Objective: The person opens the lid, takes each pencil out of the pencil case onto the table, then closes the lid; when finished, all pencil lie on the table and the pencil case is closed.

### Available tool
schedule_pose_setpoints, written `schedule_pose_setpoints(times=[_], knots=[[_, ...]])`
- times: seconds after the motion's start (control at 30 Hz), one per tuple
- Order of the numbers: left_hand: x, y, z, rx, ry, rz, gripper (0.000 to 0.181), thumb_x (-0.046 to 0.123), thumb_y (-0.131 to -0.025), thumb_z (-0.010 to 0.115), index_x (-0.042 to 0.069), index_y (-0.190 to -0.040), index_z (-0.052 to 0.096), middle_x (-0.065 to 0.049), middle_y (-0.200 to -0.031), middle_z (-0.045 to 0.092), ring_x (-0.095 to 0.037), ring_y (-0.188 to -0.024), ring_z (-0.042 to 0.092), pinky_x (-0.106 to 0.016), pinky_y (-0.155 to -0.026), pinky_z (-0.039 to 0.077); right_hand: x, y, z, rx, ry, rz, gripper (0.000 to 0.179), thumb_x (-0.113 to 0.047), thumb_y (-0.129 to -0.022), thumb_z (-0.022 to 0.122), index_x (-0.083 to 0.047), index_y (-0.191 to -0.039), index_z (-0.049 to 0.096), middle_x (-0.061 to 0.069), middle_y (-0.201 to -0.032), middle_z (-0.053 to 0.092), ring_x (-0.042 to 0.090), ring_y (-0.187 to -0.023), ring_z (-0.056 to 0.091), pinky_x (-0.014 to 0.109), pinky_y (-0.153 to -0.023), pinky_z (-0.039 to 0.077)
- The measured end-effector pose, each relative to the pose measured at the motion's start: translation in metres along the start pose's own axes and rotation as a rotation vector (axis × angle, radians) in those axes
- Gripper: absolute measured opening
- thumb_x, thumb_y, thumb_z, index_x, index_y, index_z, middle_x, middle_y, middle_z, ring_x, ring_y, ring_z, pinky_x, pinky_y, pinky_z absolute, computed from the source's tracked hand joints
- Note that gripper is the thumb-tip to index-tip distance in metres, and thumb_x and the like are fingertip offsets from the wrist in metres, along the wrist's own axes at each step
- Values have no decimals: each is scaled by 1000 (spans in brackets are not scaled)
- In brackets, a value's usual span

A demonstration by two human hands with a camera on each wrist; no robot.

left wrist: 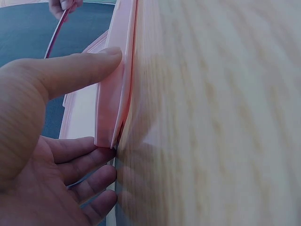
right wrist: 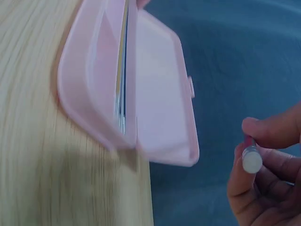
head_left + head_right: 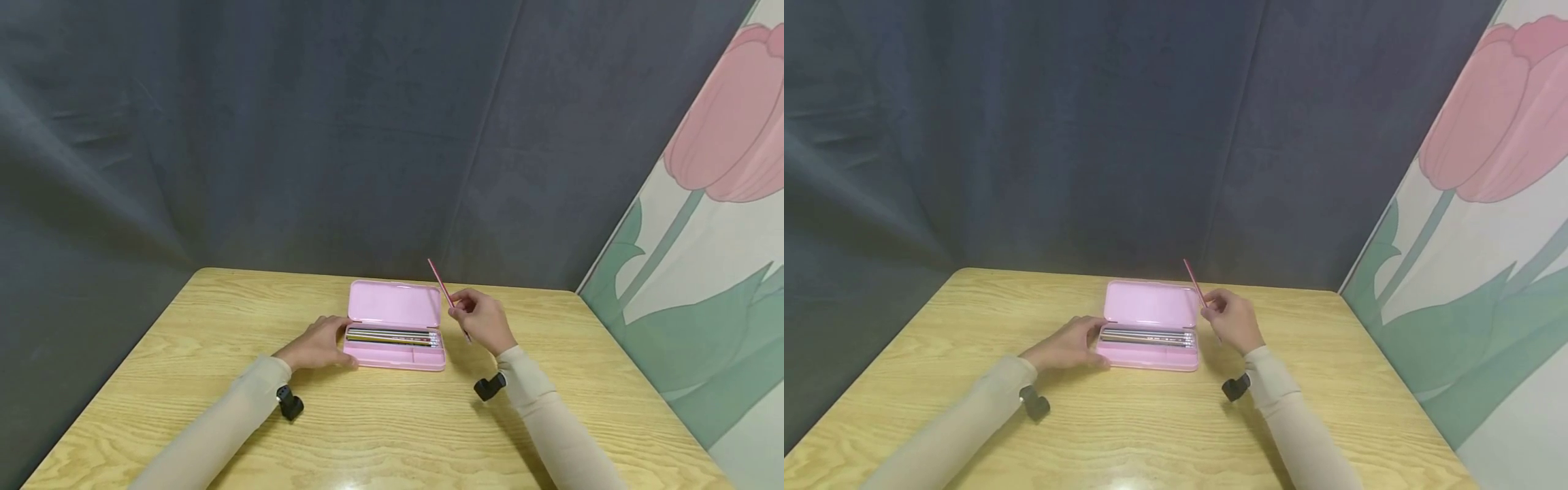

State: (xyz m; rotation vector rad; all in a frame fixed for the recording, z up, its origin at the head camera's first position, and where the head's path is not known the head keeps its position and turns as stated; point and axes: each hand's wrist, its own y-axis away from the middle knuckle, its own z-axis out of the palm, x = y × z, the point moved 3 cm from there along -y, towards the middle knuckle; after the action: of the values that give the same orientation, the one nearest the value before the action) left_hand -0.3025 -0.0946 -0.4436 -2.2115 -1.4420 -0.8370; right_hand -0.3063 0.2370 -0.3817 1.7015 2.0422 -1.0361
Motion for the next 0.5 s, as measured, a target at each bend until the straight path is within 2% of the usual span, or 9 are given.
schedule_pose_setpoints(times=[0.3,0.5], knots=[[0,1,0,-9,8,4,94,44,-75,88,7,-151,46,-12,-154,49,-32,-142,41,-54,-118,37,38,10,-26,-10,95,139,26,-21,-91,71,-7,-113,71,4,-84,69,11,-67,61,29,-68,48],[1,1,-1,-7,20,1,95,43,-74,89,7,-151,46,-12,-153,49,-32,-142,41,-53,-118,36,53,18,-30,-40,141,176,28,-21,-91,72,-4,-114,70,3,-80,71,12,-64,62,31,-67,51]])
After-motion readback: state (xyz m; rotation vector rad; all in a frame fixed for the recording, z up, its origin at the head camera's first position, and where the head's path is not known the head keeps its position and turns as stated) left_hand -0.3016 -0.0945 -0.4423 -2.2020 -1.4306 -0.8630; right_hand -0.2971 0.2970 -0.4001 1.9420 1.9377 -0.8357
